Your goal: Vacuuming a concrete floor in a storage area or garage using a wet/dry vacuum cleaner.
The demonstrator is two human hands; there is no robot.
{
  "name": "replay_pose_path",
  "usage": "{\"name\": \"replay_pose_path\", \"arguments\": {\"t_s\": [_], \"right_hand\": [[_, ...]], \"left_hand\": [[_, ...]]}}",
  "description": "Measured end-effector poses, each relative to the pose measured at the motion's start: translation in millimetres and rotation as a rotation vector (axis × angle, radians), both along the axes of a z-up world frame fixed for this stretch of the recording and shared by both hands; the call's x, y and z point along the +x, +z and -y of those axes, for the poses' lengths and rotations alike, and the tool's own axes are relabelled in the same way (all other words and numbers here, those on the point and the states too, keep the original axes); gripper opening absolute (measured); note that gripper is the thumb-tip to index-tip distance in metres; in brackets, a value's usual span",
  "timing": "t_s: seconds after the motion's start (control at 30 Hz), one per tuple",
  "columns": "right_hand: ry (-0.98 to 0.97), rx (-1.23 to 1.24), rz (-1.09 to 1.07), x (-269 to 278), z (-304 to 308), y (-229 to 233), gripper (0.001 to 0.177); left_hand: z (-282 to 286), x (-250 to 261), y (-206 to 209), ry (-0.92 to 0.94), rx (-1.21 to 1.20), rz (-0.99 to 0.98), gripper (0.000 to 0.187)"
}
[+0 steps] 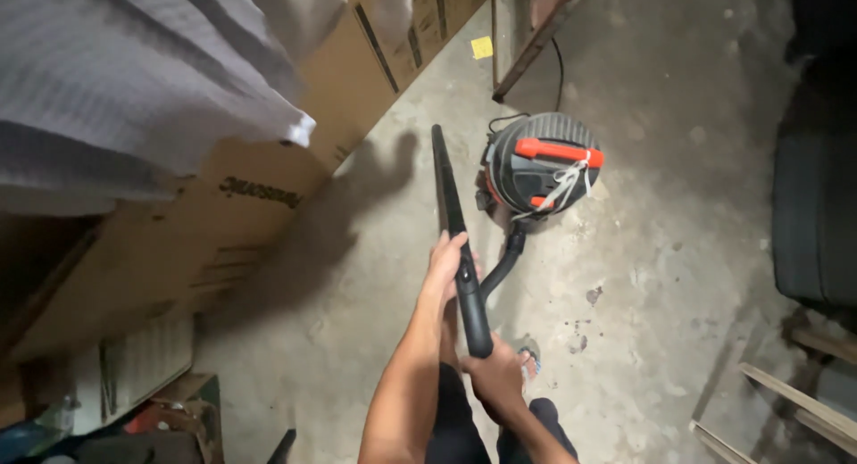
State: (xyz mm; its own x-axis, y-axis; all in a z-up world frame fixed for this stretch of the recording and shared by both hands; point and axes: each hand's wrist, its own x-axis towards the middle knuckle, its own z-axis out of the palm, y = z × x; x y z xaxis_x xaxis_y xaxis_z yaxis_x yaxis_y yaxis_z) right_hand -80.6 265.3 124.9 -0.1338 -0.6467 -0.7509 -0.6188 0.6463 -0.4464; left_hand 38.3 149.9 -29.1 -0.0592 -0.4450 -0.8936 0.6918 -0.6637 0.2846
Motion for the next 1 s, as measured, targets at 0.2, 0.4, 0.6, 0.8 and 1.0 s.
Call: {"name": "replay_pose_path", "arguments": {"t_s": [0.2, 0.4, 0.6, 0.8, 1.0], "right_hand": [[0.073, -0.007, -0.115, -56, -17, -6, 0.042], [0.294, -0.103, -0.22, -103, -58, -26, 0.053], [0.277, 0.023, -0.15, -92, -68, 30, 0.062], [0.081, 0.15, -0.085, -80, -89, 20, 0.058], [-0.033, 0.067, -0.106, -49, -20, 12, 0.059]], "left_hand": [[-15, -61, -5, -0.06, -0.038, 0.098, 0.034], [-69, -76, -12, 0.075, -0.078, 0.186, 0.025], [-112, -67, 20, 0.234, 0.068, 0.227, 0.024], [-100, -75, 45, 0.11, 0.038, 0.229, 0.02], [-34, -64, 6, 0.042, -0.108, 0.073, 0.02]]}}
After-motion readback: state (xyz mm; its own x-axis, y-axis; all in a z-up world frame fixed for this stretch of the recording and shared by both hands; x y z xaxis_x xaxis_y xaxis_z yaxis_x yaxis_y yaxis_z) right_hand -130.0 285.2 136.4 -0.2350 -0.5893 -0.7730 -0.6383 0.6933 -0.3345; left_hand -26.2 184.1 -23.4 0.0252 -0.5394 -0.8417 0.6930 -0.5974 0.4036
